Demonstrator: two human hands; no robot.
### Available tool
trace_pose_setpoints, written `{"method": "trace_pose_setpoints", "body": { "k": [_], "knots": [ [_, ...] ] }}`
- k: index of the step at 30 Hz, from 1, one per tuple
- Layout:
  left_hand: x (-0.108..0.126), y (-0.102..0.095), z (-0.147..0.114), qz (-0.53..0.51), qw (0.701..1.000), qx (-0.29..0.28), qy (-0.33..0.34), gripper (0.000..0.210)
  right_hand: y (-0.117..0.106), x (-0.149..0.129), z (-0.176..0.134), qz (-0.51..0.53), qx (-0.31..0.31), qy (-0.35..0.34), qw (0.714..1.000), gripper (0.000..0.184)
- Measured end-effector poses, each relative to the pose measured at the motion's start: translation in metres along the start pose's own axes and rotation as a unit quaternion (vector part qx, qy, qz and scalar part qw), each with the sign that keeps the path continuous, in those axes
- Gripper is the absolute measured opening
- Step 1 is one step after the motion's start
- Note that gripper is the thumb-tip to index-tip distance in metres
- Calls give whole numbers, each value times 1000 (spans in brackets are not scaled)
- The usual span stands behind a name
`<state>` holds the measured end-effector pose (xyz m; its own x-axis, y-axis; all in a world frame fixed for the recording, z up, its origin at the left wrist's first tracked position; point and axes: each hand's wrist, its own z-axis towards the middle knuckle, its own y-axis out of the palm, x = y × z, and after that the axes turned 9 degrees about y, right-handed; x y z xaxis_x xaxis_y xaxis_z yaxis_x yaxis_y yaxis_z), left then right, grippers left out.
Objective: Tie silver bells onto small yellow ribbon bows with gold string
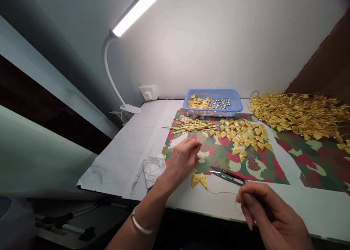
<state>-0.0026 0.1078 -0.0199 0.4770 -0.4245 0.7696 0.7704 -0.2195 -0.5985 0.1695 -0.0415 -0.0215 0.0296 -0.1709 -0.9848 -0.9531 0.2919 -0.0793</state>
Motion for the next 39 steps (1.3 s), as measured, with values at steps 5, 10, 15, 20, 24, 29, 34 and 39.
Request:
{"method": "trace_pose_setpoints", "body": {
  "k": [5,10,15,20,24,29,34,39],
  "knots": [
    [25,-3,-42,-289,951,-27,-106,17,-2,-1,12,-51,-58,-180,981,18],
    [36,-2,-66,-534,810,27,-241,11,11,2,14,-101,-80,-245,961,23],
    [39,1,-77,-527,818,49,-227,9,32,6,6,-117,-27,-242,963,18],
    [37,5,-81,-514,831,63,-204,12,36,10,5,-122,-28,-235,964,19],
    [38,7,-82,-527,822,67,-205,12,35,12,4,-109,-33,-210,971,19],
    [37,9,-85,-521,830,52,-194,13,34,14,1,-101,-31,-196,975,15],
    [40,10,-88,-478,866,56,-138,24,31,11,3,-85,-48,-186,978,13],
    [45,11,-90,-409,906,63,-94,29,34,10,3,11,-62,-45,997,12]
  ]
}}
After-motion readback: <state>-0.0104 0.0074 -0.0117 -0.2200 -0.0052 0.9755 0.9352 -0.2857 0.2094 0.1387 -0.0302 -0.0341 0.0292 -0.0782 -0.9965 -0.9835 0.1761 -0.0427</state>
